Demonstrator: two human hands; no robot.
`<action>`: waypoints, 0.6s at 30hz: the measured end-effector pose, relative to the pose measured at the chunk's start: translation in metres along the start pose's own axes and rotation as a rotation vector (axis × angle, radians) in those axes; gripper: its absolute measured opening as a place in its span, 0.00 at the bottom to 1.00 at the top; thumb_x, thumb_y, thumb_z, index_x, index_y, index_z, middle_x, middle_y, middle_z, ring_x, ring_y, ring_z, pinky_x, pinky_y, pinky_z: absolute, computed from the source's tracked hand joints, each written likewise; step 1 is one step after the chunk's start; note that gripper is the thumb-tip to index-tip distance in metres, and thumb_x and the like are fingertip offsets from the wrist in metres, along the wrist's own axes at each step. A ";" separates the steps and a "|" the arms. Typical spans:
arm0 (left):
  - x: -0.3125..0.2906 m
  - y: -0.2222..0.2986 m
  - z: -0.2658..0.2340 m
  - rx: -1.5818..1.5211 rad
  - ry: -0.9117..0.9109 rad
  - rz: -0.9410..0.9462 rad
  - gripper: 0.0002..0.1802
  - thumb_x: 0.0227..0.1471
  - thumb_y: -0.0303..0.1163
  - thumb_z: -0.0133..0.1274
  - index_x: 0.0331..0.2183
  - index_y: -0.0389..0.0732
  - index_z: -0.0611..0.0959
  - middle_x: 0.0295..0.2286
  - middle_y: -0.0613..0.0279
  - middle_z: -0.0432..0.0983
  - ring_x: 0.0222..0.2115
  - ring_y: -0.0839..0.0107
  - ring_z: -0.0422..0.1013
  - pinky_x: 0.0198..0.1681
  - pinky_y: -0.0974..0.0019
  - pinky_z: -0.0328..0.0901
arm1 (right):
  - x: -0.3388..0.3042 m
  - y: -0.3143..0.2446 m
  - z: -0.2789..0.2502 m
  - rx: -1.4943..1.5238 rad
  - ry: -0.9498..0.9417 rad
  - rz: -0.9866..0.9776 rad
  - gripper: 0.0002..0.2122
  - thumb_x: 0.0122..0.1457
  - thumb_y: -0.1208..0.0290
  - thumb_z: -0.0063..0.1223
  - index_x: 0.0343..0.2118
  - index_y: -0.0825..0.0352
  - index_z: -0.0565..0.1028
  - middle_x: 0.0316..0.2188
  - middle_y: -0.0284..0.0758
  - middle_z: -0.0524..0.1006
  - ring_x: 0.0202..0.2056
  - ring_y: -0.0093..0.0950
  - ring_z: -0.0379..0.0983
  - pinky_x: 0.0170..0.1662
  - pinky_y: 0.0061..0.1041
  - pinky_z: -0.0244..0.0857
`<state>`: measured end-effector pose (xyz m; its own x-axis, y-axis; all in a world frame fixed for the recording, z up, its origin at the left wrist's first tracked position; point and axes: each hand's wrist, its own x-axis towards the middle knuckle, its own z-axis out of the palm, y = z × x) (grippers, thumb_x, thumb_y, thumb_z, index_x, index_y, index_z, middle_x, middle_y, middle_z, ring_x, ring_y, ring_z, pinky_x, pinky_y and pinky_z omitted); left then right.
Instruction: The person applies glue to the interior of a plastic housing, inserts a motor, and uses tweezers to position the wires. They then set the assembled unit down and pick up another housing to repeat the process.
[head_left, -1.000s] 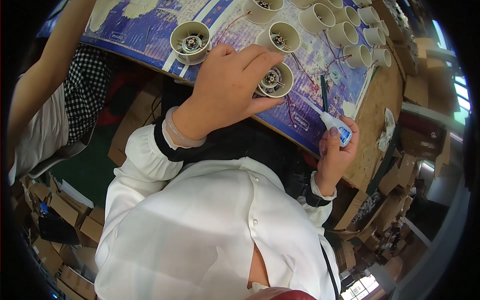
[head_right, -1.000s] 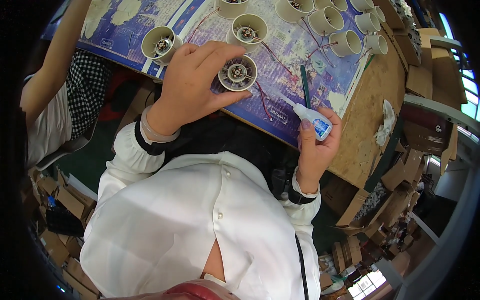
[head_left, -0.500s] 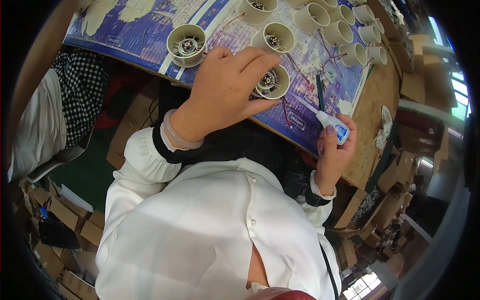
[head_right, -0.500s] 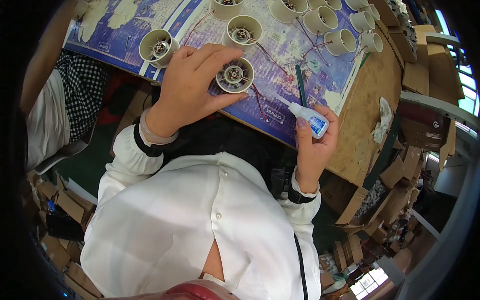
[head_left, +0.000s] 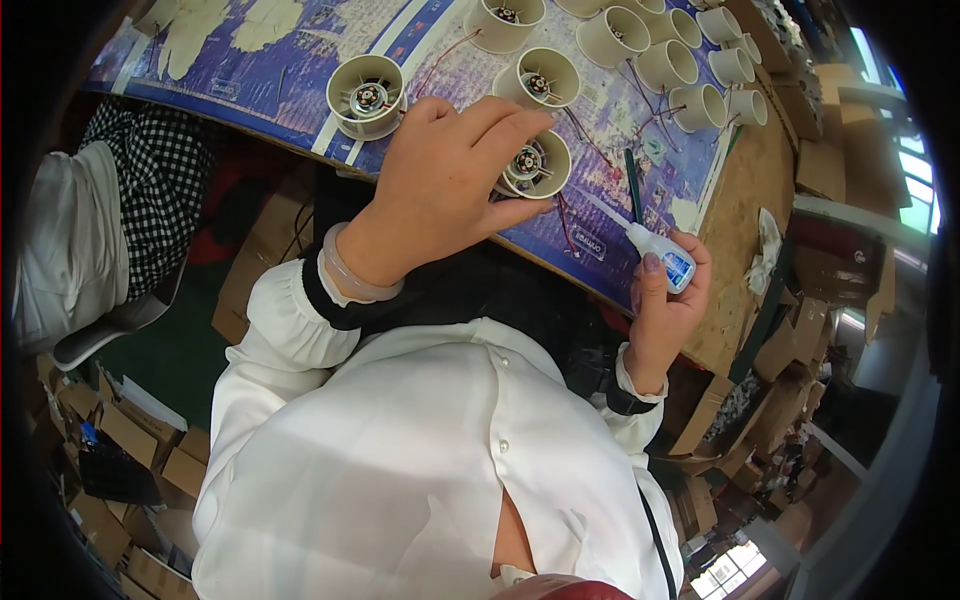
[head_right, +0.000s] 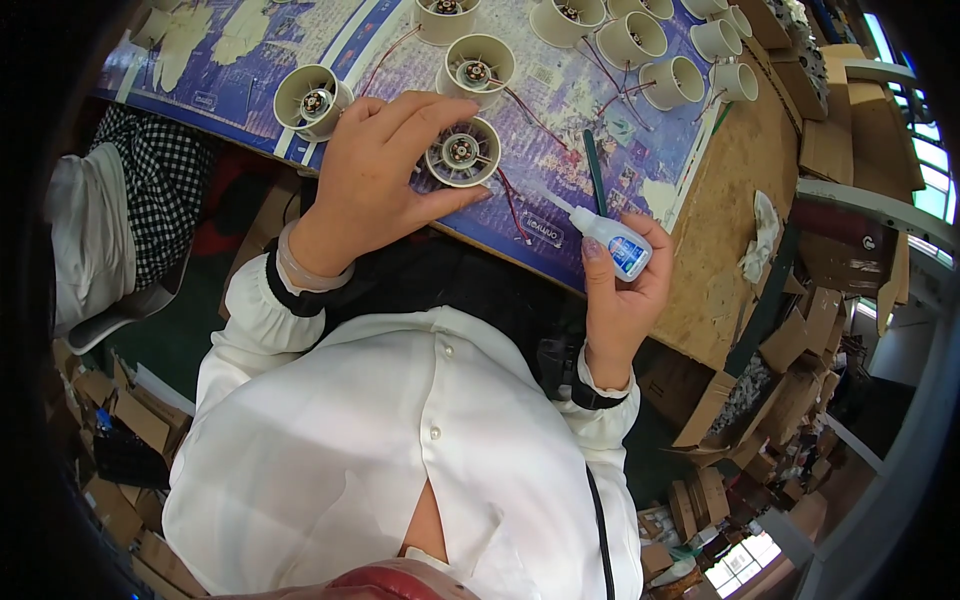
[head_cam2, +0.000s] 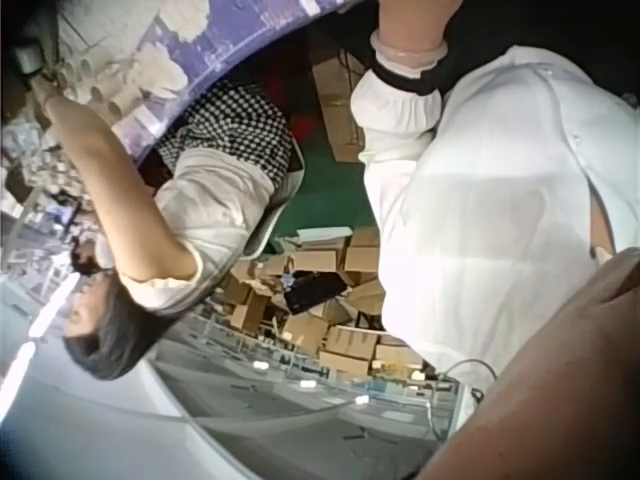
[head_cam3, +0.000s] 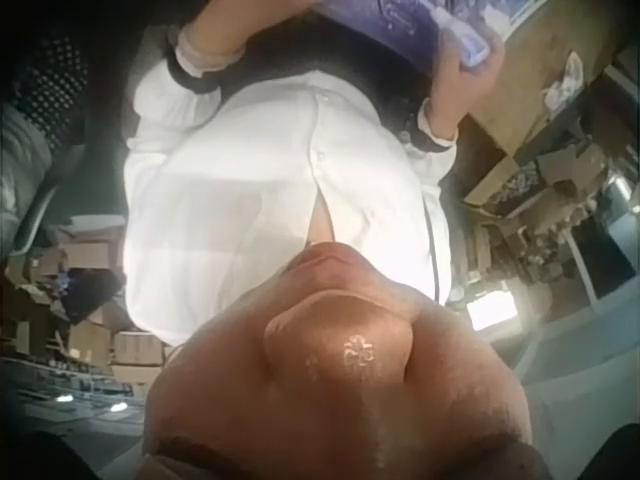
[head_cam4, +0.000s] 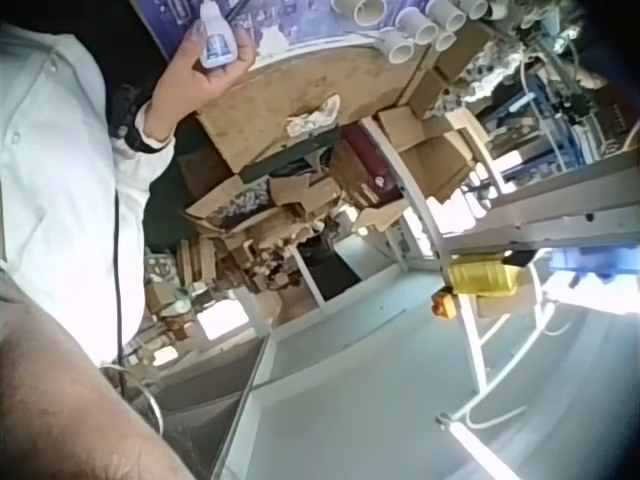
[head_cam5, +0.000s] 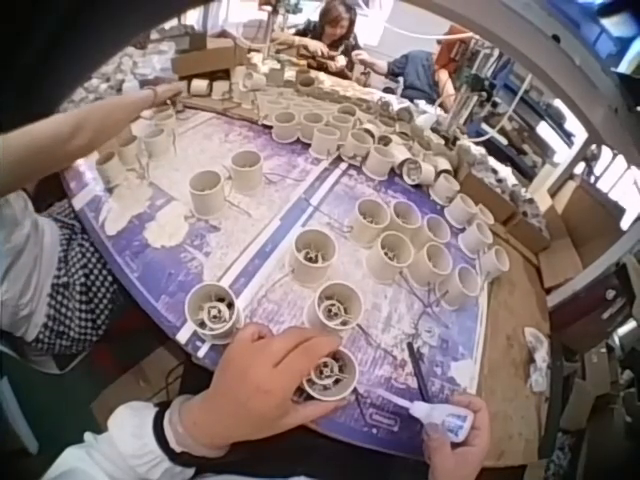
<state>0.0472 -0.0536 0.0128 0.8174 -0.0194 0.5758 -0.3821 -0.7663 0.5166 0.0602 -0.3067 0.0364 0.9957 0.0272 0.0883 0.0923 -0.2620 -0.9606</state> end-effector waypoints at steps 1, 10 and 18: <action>0.000 -0.001 0.001 0.001 0.011 0.009 0.33 0.36 0.45 0.68 0.45 0.45 0.77 0.37 0.65 0.76 0.31 0.68 0.70 0.35 0.65 0.58 | 0.000 0.001 0.000 -0.004 0.001 -0.005 0.15 0.58 0.73 0.58 0.48 0.64 0.69 0.25 0.25 0.71 0.20 0.10 0.59 0.21 0.08 0.50; -0.004 0.000 -0.003 -0.033 0.028 -0.012 0.32 0.37 0.45 0.67 0.45 0.45 0.77 0.37 0.64 0.76 0.32 0.66 0.70 0.37 0.63 0.59 | 0.003 0.004 -0.015 0.217 -0.068 0.167 0.15 0.61 0.68 0.55 0.48 0.66 0.67 0.23 0.27 0.68 0.18 0.11 0.56 0.19 0.10 0.48; -0.007 -0.014 -0.029 0.166 0.055 -0.001 0.29 0.34 0.37 0.65 0.43 0.45 0.79 0.39 0.62 0.75 0.43 0.58 0.68 0.47 0.57 0.59 | 0.010 0.010 -0.032 0.444 -0.089 0.167 0.19 0.63 0.62 0.52 0.50 0.68 0.65 0.24 0.30 0.66 0.18 0.12 0.54 0.19 0.10 0.47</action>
<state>0.0339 -0.0240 0.0201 0.7915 0.0131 0.6110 -0.3010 -0.8617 0.4085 0.0710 -0.3404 0.0360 0.9909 0.1072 -0.0810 -0.0982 0.1666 -0.9811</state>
